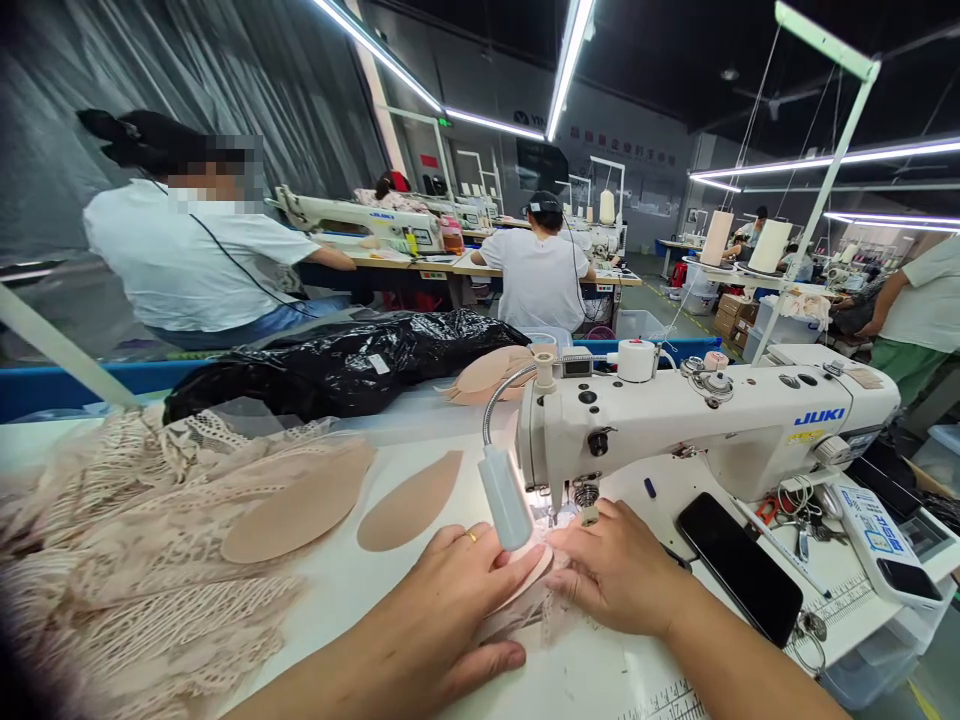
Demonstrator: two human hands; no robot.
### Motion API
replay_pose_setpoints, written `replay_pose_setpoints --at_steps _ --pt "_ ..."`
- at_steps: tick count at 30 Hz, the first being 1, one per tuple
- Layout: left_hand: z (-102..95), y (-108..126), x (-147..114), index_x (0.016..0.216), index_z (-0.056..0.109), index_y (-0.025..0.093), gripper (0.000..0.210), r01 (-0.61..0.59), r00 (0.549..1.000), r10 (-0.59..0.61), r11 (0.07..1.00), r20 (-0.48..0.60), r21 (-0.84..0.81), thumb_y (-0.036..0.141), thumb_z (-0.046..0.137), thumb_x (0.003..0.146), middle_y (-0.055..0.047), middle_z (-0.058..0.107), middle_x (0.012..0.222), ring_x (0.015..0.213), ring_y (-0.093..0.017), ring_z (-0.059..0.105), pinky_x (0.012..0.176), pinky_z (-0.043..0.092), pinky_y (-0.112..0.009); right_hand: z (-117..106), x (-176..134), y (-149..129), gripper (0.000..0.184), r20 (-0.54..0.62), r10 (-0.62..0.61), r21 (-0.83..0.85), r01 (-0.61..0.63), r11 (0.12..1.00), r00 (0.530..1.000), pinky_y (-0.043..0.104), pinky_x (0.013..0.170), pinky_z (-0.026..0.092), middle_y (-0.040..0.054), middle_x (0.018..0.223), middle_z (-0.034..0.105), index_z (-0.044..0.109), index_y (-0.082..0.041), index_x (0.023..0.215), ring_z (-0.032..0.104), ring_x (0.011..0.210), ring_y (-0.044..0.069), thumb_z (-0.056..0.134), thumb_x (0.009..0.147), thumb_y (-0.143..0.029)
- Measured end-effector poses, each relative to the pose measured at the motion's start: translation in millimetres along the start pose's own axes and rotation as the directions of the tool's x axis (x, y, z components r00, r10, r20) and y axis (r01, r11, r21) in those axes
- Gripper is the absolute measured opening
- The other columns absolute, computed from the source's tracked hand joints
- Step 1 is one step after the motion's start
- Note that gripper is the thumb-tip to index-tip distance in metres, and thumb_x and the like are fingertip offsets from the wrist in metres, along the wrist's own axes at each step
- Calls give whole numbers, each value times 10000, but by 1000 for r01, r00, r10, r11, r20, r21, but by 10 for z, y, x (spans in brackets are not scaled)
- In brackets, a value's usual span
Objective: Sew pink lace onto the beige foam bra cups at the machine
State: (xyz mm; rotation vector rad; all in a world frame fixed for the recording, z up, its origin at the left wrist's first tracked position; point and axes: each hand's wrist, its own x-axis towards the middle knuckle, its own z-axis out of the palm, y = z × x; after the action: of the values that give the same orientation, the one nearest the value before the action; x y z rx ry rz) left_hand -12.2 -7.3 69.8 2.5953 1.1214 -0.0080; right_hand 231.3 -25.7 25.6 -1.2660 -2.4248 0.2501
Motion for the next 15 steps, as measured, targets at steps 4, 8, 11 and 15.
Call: replay_pose_setpoints --at_steps 4,8,11,15 --pt "8 25 -62 1453 620 255 706 -98 992 109 985 66 -143 307 874 796 -134 627 1461 1281 -392 563 1108 468 -549 38 33 -15 227 32 59 -92 -56 994 998 396 907 485 70 1040 770 748 -227 1039 626 986 272 629 1087 -414" --pt "-47 -10 3 1363 665 239 574 -35 993 49 991 105 -131 385 850 839 -143 657 1405 1232 -395 600 1084 484 -565 89 102 8 292 7 160 -242 -154 958 987 460 929 497 123 1120 794 758 -202 1170 632 1087 331 563 1119 -412" --pt "-111 13 108 1274 707 196 560 34 997 -33 999 76 -23 524 846 842 -179 656 1377 1279 -440 568 1092 466 -589 105 128 69 331 -38 172 -280 -175 944 984 491 972 498 152 1145 797 737 -198 1310 625 1177 363 574 1115 -410" --pt "-174 123 160 1237 742 171 651 113 992 -115 992 49 48 602 878 769 -200 666 1289 1210 -459 588 1043 497 -586 83 60 124 324 -86 46 -181 -61 981 995 429 969 502 130 1182 794 721 -192 1332 656 1106 310 598 1107 -391"
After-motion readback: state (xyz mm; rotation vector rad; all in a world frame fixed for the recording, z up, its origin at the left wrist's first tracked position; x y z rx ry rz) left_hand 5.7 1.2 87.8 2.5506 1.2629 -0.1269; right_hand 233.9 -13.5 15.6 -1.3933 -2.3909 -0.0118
